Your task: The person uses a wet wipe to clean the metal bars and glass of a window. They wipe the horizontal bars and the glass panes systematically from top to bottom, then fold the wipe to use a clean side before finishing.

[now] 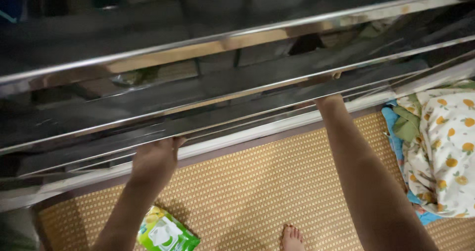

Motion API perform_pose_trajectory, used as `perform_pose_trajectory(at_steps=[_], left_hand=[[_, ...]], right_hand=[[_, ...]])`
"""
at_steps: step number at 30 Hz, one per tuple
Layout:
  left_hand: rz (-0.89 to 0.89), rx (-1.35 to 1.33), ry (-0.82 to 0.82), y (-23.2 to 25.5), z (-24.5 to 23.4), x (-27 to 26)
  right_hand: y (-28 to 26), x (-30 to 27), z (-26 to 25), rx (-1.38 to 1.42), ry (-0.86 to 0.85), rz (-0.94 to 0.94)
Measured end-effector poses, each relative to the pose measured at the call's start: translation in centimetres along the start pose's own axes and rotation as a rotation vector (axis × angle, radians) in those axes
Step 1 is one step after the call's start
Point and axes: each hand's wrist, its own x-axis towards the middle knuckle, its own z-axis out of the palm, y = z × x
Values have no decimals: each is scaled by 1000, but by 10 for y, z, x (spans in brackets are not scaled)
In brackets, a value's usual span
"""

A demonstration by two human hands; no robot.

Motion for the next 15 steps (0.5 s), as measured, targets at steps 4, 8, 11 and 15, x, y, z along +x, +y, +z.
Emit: perform_pose_trajectory(at_steps=[4,8,11,15], left_hand=[[191,338,143,-11,5,-4],[-189,51,-89,6,-10,8],[-393,-219,-199,39,-29,-4],[-310,-210,-5,89,-38,16]], right_hand=[[39,30,-15,-16,11,47],[84,48,-28,-36,-30,82],[110,59,-31,-38,-69,110],[138,84,-42,-51,-113,126]])
